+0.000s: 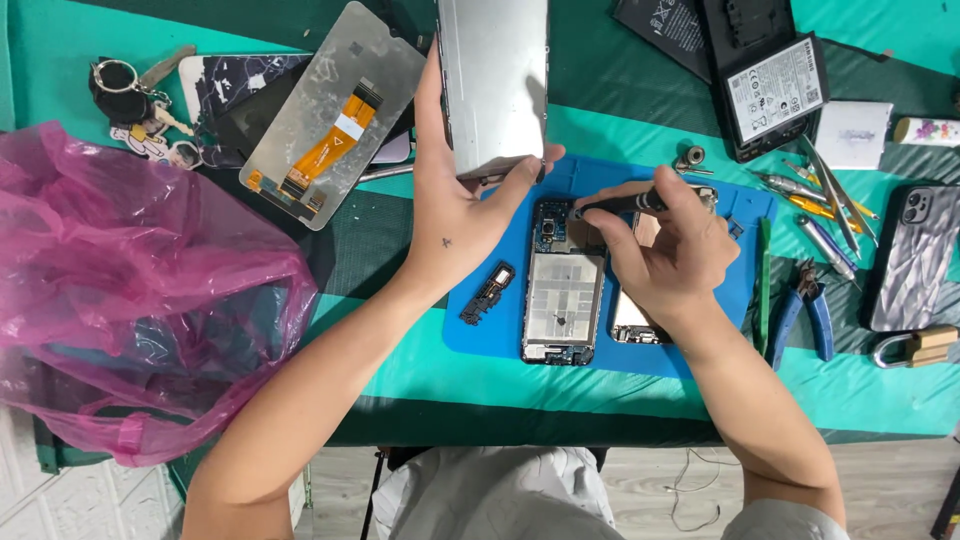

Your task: Disassembling and inspecting internal components of a mobile phone using a screwdriver

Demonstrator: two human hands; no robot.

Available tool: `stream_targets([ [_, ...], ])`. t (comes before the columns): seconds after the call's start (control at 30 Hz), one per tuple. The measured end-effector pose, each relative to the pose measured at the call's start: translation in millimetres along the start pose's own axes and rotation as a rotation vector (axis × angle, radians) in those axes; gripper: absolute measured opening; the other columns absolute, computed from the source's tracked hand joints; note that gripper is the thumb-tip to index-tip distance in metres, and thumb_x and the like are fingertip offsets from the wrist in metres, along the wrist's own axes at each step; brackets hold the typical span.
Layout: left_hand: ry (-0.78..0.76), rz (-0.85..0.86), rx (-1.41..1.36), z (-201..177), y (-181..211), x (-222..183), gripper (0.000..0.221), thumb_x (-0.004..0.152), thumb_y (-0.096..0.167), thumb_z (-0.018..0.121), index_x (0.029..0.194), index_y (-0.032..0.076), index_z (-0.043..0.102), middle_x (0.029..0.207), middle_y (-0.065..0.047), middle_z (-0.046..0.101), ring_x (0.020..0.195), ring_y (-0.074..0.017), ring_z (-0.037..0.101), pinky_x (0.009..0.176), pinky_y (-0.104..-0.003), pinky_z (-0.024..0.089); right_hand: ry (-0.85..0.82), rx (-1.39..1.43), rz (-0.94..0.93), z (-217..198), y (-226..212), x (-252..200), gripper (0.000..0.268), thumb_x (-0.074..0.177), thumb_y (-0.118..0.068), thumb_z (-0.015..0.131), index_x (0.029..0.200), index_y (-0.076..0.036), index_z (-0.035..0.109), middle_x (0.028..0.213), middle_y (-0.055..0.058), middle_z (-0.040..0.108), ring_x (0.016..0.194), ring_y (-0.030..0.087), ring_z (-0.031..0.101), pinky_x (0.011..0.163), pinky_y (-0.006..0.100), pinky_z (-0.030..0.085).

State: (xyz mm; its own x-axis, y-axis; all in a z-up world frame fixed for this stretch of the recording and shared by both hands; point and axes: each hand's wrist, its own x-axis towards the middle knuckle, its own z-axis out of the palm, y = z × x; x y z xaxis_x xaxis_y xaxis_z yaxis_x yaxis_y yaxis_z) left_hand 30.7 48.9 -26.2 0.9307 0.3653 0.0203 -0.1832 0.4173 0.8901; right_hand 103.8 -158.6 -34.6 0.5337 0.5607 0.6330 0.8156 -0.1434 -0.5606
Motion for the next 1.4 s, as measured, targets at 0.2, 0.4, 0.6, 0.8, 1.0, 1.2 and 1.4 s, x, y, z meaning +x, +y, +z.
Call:
stream_targets([
  [0.2, 0.025, -0.043, -0.012, 1, 0, 2, 0.091, 0.105, -0.013, 0.069, 0.166, 0.027, 0.014, 0.177, -0.01, 0.025, 0.121, -0.0405, 0.08, 0.11, -0.046, 0.071, 0.015, -0.096, 0.001, 1, 4, -7, 0.061, 0.104, -0.011, 0.083, 0.151, -0.003, 0.045, 0.094, 0.015, 0.08, 0.089, 0.031, 0.083, 0.065, 0.027, 0.055],
  [0.4, 0.014, -0.029, -0.043, 1, -1, 2, 0.089, 0.106, -0.013, 0.07, 0.166, 0.028, 0.018, 0.173, -0.012, 0.033, 0.125, -0.0395, 0.078, 0.112, -0.048, 0.071, -0.018, -0.148, -0.034, -1, 4, -7, 0.061, 0.102, -0.008, 0.087, 0.148, -0.001, 0.047, 0.095, 0.014, 0.08, 0.089, 0.03, 0.084, 0.059, 0.024, 0.045],
  [0.6, 0.0, -0.042, -0.04, 1, 0, 0, 0.087, 0.107, -0.014, 0.065, 0.166, 0.028, 0.016, 0.177, -0.013, 0.026, 0.116, -0.0389, 0.082, 0.111, -0.045, 0.07, -0.169, -0.267, -0.055, -9, -10, 2, 0.053, 0.112, -0.013, 0.078, 0.153, -0.005, 0.045, 0.111, 0.008, 0.083, 0.094, 0.014, 0.078, 0.061, 0.021, 0.041],
  [0.8, 0.005, -0.06, -0.015, 2, 4, 0, 0.087, 0.108, -0.011, 0.067, 0.166, 0.028, 0.015, 0.169, -0.015, 0.041, 0.116, -0.0384, 0.083, 0.111, -0.042, 0.071, -0.196, -0.108, -0.13, -10, -19, 21, 0.036, 0.109, 0.0, 0.076, 0.139, -0.004, 0.056, 0.109, 0.017, 0.081, 0.098, 0.024, 0.082, 0.072, 0.023, 0.051],
  [1.0, 0.002, -0.027, 0.002, 1, 2, 0, 0.087, 0.107, -0.011, 0.069, 0.165, 0.029, 0.018, 0.171, -0.013, 0.038, 0.114, -0.0395, 0.084, 0.108, -0.042, 0.072, -0.124, -0.045, -0.241, -1, -11, 20, 0.052, 0.098, 0.001, 0.089, 0.134, -0.002, 0.052, 0.094, 0.019, 0.069, 0.083, 0.032, 0.075, 0.075, 0.044, 0.07],
  [1.2, 0.013, -0.047, -0.001, 3, 4, 1, 0.086, 0.106, -0.012, 0.067, 0.165, 0.027, 0.017, 0.157, -0.019, 0.055, 0.112, -0.0361, 0.085, 0.106, -0.041, 0.073, -0.164, -0.386, -0.137, -6, -8, -1, 0.06, 0.105, -0.027, 0.092, 0.143, -0.012, 0.048, 0.09, 0.005, 0.077, 0.081, 0.016, 0.073, 0.081, 0.028, 0.041],
  [1.4, -0.003, -0.008, 0.031, 1, 3, -1, 0.087, 0.108, -0.011, 0.068, 0.166, 0.029, 0.017, 0.162, -0.017, 0.051, 0.114, -0.0364, 0.084, 0.106, -0.039, 0.072, -0.193, -0.13, -0.143, 1, -18, 22, 0.043, 0.116, -0.016, 0.066, 0.152, -0.01, 0.043, 0.127, 0.021, 0.076, 0.098, 0.028, 0.079, 0.074, 0.033, 0.053],
])
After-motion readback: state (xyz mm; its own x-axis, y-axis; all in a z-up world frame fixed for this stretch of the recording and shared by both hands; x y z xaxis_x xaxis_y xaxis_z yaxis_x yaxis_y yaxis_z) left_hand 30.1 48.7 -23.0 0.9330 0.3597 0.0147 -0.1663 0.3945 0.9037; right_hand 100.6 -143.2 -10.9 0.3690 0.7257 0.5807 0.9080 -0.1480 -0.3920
